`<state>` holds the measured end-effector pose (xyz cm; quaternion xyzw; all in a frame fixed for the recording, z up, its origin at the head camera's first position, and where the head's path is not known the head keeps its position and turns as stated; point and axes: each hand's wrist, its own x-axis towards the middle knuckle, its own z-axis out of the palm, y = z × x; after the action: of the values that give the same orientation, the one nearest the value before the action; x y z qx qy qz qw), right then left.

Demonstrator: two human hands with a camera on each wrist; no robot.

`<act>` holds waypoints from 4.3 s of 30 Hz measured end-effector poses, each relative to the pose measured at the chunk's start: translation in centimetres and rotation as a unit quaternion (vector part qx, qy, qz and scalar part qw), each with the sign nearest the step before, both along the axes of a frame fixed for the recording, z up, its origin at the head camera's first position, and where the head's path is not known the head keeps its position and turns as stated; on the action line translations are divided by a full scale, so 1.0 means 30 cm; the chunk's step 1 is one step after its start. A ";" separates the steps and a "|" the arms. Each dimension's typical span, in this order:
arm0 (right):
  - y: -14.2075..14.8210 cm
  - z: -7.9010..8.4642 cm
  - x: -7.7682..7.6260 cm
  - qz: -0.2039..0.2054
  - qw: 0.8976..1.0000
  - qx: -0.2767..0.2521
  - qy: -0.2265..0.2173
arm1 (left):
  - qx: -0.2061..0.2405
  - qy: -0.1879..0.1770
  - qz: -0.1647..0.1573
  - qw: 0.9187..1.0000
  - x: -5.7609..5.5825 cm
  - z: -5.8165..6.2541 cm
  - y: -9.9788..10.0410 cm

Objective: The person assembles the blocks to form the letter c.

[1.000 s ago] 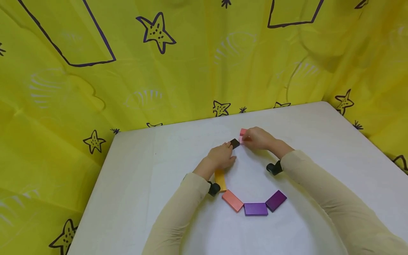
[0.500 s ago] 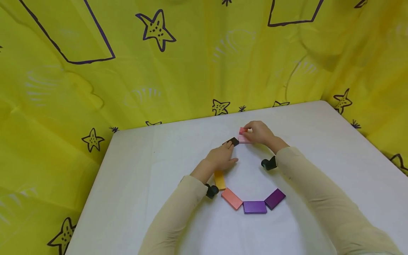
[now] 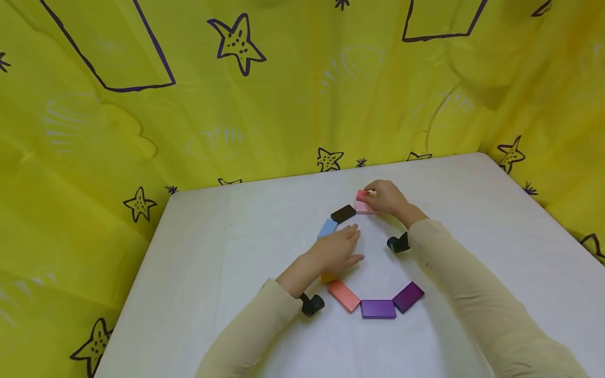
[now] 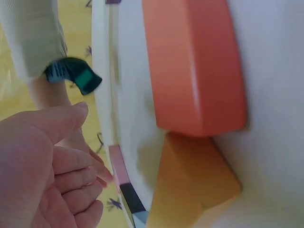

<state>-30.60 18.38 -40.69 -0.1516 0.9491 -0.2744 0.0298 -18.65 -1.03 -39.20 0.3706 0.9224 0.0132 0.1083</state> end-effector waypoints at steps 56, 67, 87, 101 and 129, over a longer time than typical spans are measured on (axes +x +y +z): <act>0.115 -0.001 -0.012 -0.012 0.999 0.014 -0.043 | -0.068 0.017 -0.194 0.978 0.305 -0.029 0.130; 0.188 0.007 0.023 -0.010 0.999 0.018 -0.047 | -0.063 0.029 -0.195 0.978 0.306 -0.034 0.128; 0.265 0.020 0.136 0.052 0.998 0.021 -0.017 | -0.060 0.006 -0.192 0.980 0.306 -0.028 0.132; 0.273 0.025 0.213 0.071 0.997 0.014 -0.023 | -0.056 0.003 -0.194 0.979 0.303 -0.033 0.131; 0.289 0.015 0.343 0.110 0.994 -0.006 -0.026 | -0.044 0.022 -0.201 0.978 0.306 -0.043 0.128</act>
<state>-20.31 27.04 -40.24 -0.2479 0.9241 -0.2786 0.0832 -9.46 2.82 -40.51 0.5438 0.8307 -0.0576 0.1043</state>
